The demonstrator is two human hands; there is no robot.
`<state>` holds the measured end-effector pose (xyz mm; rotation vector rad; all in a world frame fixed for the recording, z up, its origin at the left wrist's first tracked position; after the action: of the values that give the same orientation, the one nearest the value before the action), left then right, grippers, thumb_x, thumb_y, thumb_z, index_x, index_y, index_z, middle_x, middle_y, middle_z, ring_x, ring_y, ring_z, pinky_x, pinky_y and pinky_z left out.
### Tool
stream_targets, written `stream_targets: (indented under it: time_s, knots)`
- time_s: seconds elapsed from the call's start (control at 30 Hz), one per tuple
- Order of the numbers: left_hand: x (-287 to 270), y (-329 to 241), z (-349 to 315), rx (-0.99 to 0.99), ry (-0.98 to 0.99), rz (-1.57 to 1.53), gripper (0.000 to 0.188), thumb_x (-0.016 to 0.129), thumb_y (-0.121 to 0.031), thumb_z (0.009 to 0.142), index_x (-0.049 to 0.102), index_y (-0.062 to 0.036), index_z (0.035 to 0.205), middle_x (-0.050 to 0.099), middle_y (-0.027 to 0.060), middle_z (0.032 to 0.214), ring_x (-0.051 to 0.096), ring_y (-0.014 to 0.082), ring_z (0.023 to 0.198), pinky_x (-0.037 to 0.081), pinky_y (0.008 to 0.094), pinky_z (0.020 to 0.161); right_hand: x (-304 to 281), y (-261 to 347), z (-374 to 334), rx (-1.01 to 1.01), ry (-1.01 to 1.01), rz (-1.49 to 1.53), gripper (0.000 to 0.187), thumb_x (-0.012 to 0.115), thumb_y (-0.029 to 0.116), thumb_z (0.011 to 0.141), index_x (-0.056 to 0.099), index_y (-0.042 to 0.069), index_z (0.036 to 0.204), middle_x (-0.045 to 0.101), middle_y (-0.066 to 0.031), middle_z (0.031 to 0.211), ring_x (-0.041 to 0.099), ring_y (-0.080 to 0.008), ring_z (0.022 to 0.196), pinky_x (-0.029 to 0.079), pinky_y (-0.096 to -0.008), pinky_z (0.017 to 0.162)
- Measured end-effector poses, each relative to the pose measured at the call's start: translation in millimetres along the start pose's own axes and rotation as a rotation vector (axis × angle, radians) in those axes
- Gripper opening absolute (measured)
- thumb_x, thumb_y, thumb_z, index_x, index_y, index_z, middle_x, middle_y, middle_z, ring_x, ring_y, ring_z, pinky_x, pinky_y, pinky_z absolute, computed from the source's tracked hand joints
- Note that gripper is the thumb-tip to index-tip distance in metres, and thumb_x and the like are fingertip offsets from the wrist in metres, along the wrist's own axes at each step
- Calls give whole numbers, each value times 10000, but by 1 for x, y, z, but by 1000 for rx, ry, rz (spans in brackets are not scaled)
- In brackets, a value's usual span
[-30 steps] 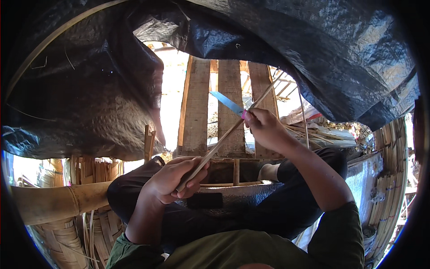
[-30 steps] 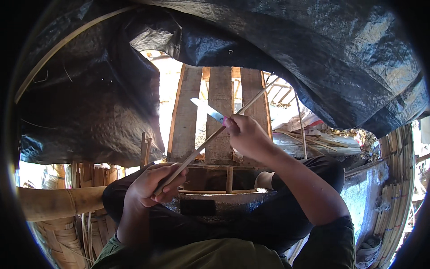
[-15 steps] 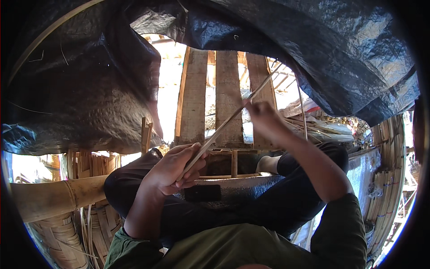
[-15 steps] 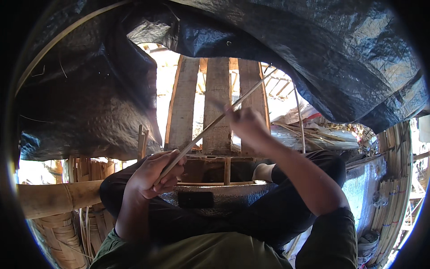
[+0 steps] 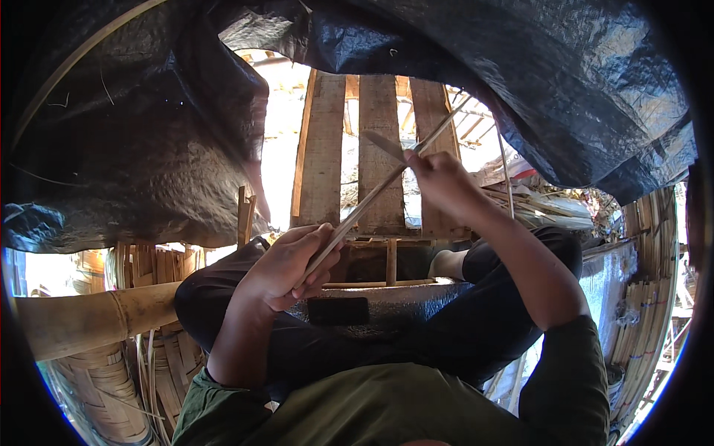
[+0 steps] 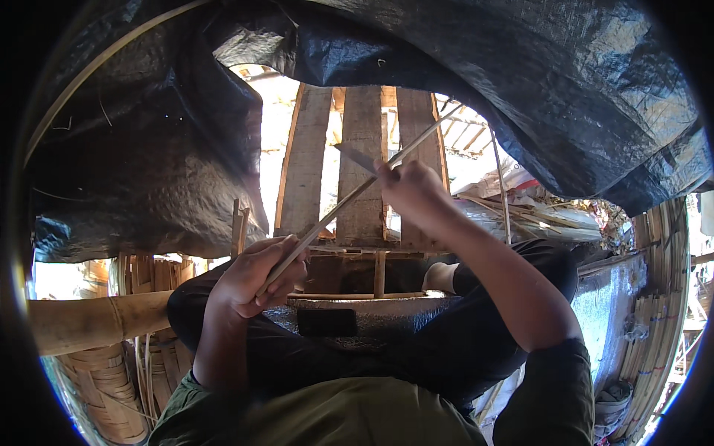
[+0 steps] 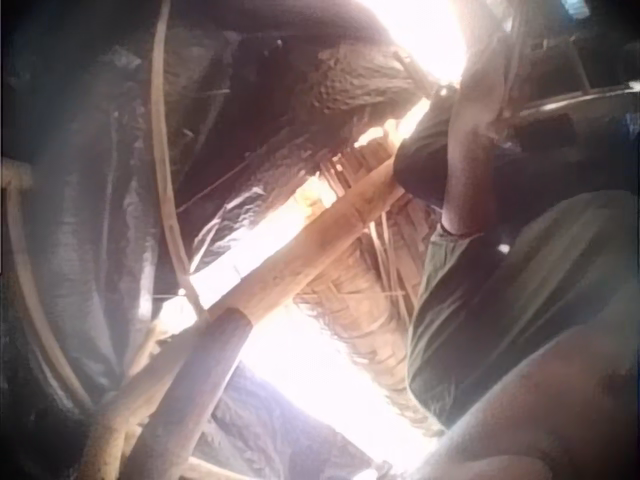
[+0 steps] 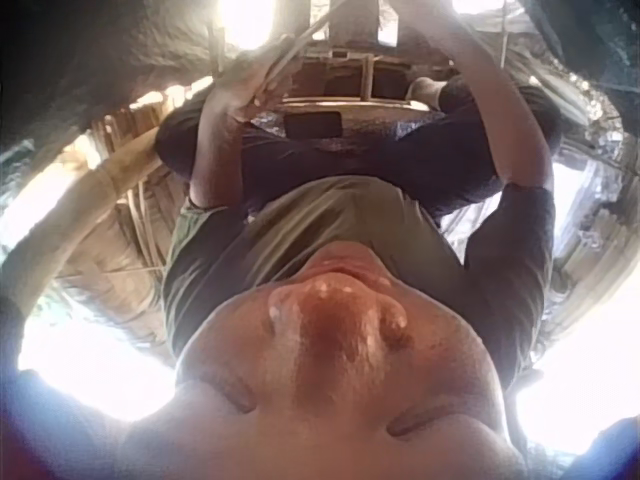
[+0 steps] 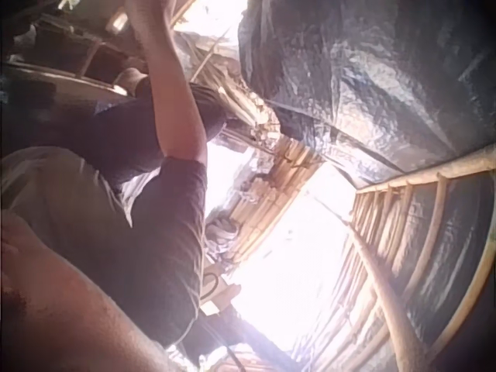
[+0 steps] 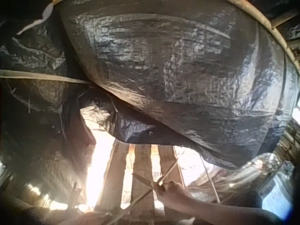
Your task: Shaving a thin strip of wood with a small knife.
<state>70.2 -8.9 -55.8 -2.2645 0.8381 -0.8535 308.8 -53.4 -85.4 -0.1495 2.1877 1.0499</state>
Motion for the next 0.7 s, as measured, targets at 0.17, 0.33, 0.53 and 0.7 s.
stream_targets:
  time_s: [0.17,0.33,0.53,0.7]
  knots:
    - [-6,-7,-5,91,-53,337,357,407,-320,1052,568,-22,942,457,-5,518,360,49,346,275,196,312,11,-1,-16,-70,93,-22,651,405,536,1003,572,29,629,509,-71,488,545,-202,436,447,-425,470]
    - [-3,1,-1,91,-29,317,375,422,-351,1046,568,-24,934,486,-9,546,393,54,367,290,199,325,22,5,-29,-133,28,21,687,399,554,1002,541,35,574,498,-65,477,529,-170,438,416,-374,436]
    - [-9,8,8,28,-20,164,379,418,-353,1049,568,-23,940,486,-9,548,378,61,347,292,208,317,13,9,-15,-111,-7,65,683,413,551,994,571,25,588,516,-80,489,506,-184,439,419,-410,490]
    - [-10,8,8,-12,-44,165,377,402,-341,1054,560,-19,938,482,-5,543,372,63,338,296,209,314,3,-7,8,-11,-19,-4,665,434,526,992,566,-1,610,546,-126,507,613,-221,542,470,-424,563]
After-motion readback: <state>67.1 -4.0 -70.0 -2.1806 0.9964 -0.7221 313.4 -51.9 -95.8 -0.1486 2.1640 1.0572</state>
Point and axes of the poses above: each hand's wrist, its own z-axis towards the middle knuckle, its own x-axis out of the palm, y = z × x, the point moved 9 cm from there along z, towards the middle knuckle
